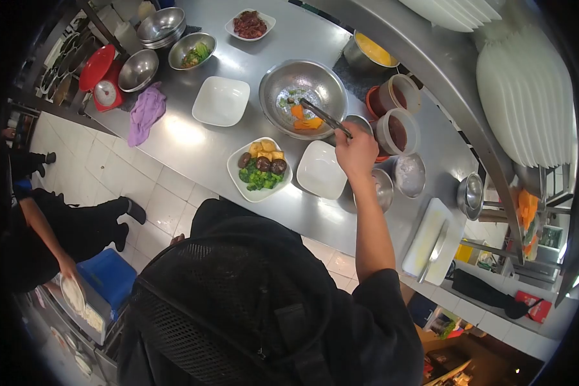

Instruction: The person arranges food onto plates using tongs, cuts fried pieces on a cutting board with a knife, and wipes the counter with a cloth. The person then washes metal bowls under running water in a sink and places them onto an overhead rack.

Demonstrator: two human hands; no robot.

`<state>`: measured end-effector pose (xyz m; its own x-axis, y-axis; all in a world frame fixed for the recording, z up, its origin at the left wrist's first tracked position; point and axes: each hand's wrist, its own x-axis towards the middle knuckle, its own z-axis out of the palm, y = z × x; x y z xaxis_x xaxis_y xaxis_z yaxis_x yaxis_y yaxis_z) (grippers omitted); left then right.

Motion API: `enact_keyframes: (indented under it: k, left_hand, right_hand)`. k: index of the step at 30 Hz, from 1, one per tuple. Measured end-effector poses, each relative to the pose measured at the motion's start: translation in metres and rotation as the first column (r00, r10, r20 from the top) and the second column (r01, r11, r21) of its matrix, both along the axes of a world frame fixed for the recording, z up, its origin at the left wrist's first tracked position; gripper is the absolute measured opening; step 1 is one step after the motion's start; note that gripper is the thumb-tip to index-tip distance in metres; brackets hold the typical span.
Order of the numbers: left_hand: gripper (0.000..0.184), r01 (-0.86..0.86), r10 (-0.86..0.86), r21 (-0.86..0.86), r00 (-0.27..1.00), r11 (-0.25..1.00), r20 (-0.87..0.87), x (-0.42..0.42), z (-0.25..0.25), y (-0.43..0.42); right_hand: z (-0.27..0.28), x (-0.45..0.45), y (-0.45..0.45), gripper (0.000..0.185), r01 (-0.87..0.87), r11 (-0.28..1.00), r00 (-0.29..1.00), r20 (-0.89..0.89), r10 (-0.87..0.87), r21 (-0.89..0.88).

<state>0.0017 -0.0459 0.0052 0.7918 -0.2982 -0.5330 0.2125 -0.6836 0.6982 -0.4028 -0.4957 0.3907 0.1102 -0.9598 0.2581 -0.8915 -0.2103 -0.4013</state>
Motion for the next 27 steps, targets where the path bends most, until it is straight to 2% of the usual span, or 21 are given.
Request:
enact_keyframes:
  k: [2, 3, 5, 6, 8, 9, 11, 12, 14, 18, 22, 25, 27]
  left_hand:
    - [0.042, 0.15, -0.142, 0.1, 0.987, 0.984, -0.076, 0.01, -0.016, 0.004]
    - [0.042, 0.148, -0.141, 0.099, 0.987, 0.984, -0.078, 0.009, -0.008, -0.001]
    - [0.041, 0.158, -0.139, 0.074, 0.968, 0.985, -0.21, 0.003, 0.023, -0.018]
    - [0.041, 0.16, -0.141, 0.078, 0.967, 0.984, -0.21, -0.002, 0.027, -0.022]
    - [0.041, 0.058, -0.045, 0.064, 0.982, 0.996, -0.185, -0.011, 0.039, -0.037]
    - [0.041, 0.072, -0.059, 0.064, 0.981, 0.995, -0.184, -0.014, 0.046, -0.047]
    - [0.043, 0.057, -0.044, 0.082, 0.987, 0.995, -0.153, -0.018, 0.056, -0.061]
    - [0.043, 0.066, -0.054, 0.081, 0.987, 0.995, -0.15, -0.016, 0.052, -0.065]
    - [0.044, 0.132, -0.128, 0.043, 0.988, 0.99, -0.083, -0.011, 0.046, -0.073]
    - [0.046, 0.141, -0.135, 0.054, 0.986, 0.989, -0.096, 0.0, 0.049, -0.087]
    - [0.047, 0.093, -0.091, 0.019, 0.993, 0.996, -0.08, 0.001, 0.052, -0.084]
    - [0.047, 0.047, -0.047, -0.002, 0.996, 0.999, -0.079, -0.01, 0.06, -0.072]
    - [0.045, 0.059, -0.056, 0.074, 0.998, 0.996, -0.042, -0.02, 0.067, -0.06]
  right_hand:
    - [0.009, -0.004, 0.01, 0.025, -0.051, 0.995, 0.998, 0.039, 0.054, -0.083]
    - [0.019, -0.005, 0.018, 0.025, -0.053, 0.995, 0.998, 0.037, 0.056, -0.084]
    - [0.046, -0.006, 0.044, 0.023, -0.152, 0.987, 0.975, 0.157, 0.159, -0.057]
    - [0.058, -0.006, 0.057, 0.023, -0.149, 0.987, 0.975, 0.158, 0.156, -0.053]
    - [0.074, -0.001, 0.084, 0.021, -0.351, 0.936, 0.924, 0.166, 0.344, 0.015]
    - [0.074, 0.001, 0.093, 0.021, -0.337, 0.941, 0.929, 0.167, 0.33, 0.014]
    - [0.073, 0.007, 0.107, 0.021, -0.439, 0.896, 0.898, 0.051, 0.436, 0.068]
    - [0.073, 0.011, 0.109, 0.021, -0.431, 0.9, 0.902, 0.054, 0.428, 0.065]
    - [0.071, 0.018, 0.113, 0.021, -0.52, 0.851, 0.851, -0.03, 0.524, 0.074]
    - [0.079, 0.028, 0.11, 0.023, -0.612, 0.79, 0.785, -0.092, 0.613, 0.044]
    - [0.076, 0.03, 0.107, 0.024, -0.637, 0.766, 0.759, -0.101, 0.643, 0.086]
    - [0.085, 0.024, 0.1, 0.024, -0.596, 0.794, 0.79, -0.094, 0.606, 0.118]
    - [0.095, 0.015, 0.088, 0.024, -0.486, 0.873, 0.873, -0.011, 0.487, 0.045]
